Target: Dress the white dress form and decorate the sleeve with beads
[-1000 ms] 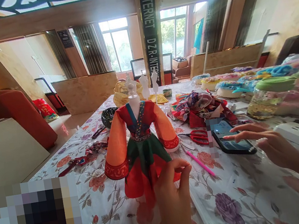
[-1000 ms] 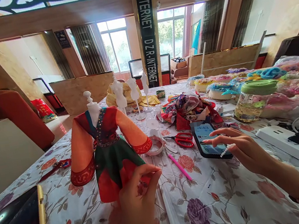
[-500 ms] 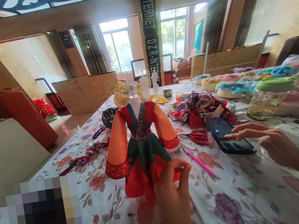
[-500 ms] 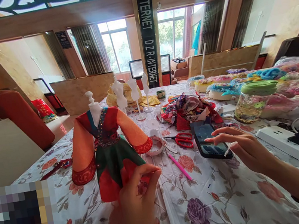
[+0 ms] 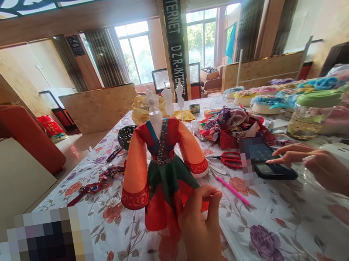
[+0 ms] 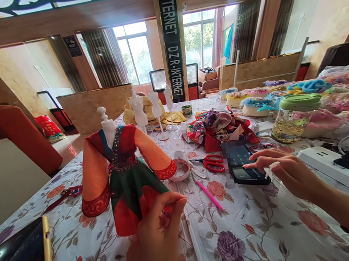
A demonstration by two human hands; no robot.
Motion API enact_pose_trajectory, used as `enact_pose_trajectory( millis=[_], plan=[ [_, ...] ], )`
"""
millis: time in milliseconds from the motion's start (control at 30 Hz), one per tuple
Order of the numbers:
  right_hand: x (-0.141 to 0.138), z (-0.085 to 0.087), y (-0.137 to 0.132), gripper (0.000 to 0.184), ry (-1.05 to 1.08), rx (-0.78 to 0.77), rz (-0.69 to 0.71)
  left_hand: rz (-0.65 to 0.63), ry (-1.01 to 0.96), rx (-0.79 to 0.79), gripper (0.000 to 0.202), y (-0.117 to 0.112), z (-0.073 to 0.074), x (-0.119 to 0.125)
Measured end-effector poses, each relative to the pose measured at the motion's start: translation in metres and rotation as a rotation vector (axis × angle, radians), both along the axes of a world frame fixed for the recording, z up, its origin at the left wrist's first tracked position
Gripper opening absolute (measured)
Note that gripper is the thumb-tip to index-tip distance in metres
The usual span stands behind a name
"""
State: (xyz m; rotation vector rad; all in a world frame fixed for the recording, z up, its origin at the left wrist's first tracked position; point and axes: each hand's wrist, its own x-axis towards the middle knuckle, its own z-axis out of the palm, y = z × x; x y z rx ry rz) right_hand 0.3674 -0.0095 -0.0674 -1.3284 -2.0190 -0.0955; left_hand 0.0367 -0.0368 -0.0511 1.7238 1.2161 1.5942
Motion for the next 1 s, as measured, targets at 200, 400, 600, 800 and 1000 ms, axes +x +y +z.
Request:
enact_pose_trajectory(
  millis=[200, 400, 600, 800, 1000],
  plan=[
    [0.000, 0.001, 0.007, 0.064, -0.147, -0.028, 0.083, -0.015, 0.024, -0.017, 0.005, -0.001, 0.001, -0.001],
    [-0.002, 0.002, 0.003, 0.064, -0.105, 0.060, 0.061, 0.000, 0.014, -0.033, 0.005, -0.002, 0.001, -0.002],
    [0.004, -0.002, 0.002, 0.060, -0.118, 0.185, 0.005, -0.012, 0.013, -0.052, 0.006, -0.002, 0.001, 0.000],
    [0.003, -0.007, 0.008, 0.062, -0.147, 0.133, -0.056, 0.000, 0.017, -0.034, 0.006, -0.002, -0.001, 0.000],
    [0.002, -0.009, 0.012, 0.061, -0.206, 0.040, -0.057, -0.006, -0.001, -0.024, 0.005, -0.001, -0.004, 0.000]
  ],
)
